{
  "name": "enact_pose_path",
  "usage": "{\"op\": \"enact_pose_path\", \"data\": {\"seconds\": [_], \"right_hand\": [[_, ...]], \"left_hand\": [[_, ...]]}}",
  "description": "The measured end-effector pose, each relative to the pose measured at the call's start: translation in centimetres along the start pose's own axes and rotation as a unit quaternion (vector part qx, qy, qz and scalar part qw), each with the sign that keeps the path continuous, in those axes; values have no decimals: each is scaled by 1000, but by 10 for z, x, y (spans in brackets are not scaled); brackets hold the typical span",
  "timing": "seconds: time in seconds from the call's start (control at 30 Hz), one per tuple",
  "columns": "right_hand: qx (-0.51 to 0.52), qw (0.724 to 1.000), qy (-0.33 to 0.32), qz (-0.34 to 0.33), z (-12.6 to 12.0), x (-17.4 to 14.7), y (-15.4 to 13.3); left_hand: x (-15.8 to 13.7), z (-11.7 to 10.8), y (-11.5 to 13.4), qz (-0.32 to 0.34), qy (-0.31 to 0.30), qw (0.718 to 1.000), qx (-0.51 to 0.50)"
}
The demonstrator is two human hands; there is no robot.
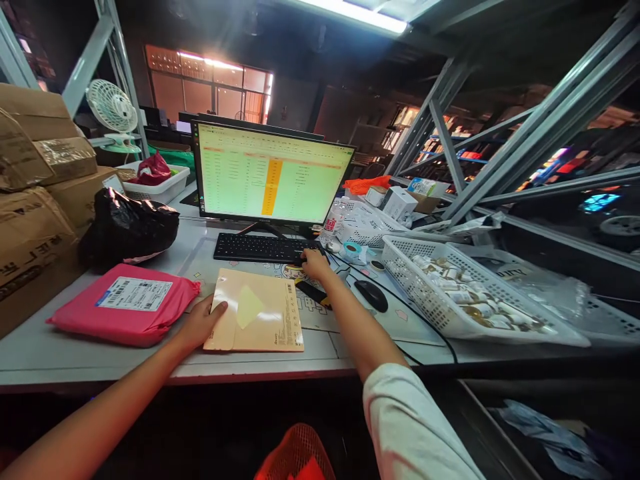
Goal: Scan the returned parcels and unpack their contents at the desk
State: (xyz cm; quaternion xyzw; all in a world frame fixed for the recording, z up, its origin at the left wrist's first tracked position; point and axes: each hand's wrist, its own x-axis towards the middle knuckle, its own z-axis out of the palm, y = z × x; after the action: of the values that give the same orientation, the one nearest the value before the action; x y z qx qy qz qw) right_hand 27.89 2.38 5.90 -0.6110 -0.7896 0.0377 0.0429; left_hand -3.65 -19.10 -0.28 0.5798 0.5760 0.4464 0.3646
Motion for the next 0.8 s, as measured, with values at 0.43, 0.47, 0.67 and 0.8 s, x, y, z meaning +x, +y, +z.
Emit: {"op": "enact_pose_path", "data": {"seconds": [0.43,0.47,0.67,0.8], "right_hand": [[-32,993,62,97,-36,-63,41],[-35,989,69,126,-34,-79,52],[-15,983,-44,179,-7,-134,85],[-23,985,-42,169,1,-125,73]], "left_hand": [[2,0,0,-24,-23,995,-91],[2,0,-2,-29,-25,993,-107],[0,-1,-3,-53,-23,985,-165],[-2,-2,-1,-63,-35,978,-195]]}}
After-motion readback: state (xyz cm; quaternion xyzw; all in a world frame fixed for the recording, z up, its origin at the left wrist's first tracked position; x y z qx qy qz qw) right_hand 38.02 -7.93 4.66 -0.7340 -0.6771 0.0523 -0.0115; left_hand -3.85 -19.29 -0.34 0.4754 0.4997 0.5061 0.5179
